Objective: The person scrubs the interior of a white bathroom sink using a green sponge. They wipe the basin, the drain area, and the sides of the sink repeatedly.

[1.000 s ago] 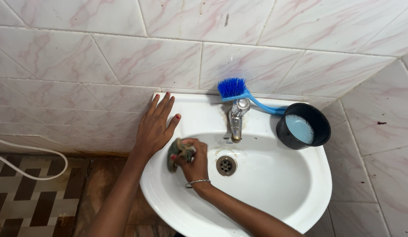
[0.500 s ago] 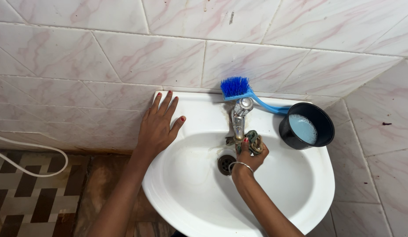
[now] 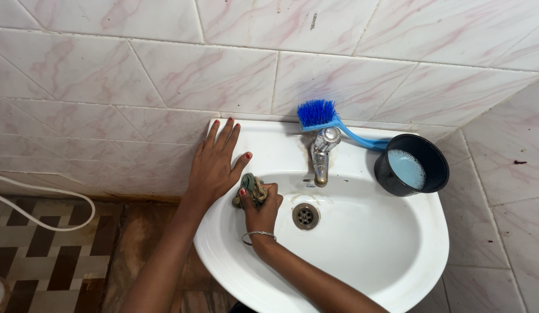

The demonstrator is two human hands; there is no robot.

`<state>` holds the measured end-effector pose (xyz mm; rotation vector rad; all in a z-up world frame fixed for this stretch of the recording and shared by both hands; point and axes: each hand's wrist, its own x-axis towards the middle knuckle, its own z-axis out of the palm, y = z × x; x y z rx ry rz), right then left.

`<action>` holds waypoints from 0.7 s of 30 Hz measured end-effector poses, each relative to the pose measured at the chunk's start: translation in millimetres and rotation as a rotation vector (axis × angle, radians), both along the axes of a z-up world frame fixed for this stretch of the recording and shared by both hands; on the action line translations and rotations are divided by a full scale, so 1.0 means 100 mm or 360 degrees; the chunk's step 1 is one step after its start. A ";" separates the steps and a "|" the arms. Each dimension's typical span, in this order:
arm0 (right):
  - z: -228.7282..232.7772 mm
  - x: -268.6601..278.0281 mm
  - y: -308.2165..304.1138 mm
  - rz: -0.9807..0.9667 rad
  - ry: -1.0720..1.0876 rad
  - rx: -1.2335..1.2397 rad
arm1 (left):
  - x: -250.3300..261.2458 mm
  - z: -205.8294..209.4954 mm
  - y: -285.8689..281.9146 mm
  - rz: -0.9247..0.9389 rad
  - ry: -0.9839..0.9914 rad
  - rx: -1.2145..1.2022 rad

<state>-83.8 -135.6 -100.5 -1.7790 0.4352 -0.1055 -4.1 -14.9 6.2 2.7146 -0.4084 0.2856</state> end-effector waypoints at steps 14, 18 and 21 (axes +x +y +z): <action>-0.59 0.21 -0.96 -0.0249 0.0782 -0.0844 | -0.02 0.00 -0.02 0.0018 0.0072 0.0032; -0.48 0.07 -0.85 -0.0043 0.0504 -0.0887 | -0.01 0.00 -0.03 0.0012 0.0056 0.0050; -0.29 -0.08 -0.74 0.0195 -0.0010 -0.0608 | -0.01 0.00 -0.02 0.0001 0.0031 0.0041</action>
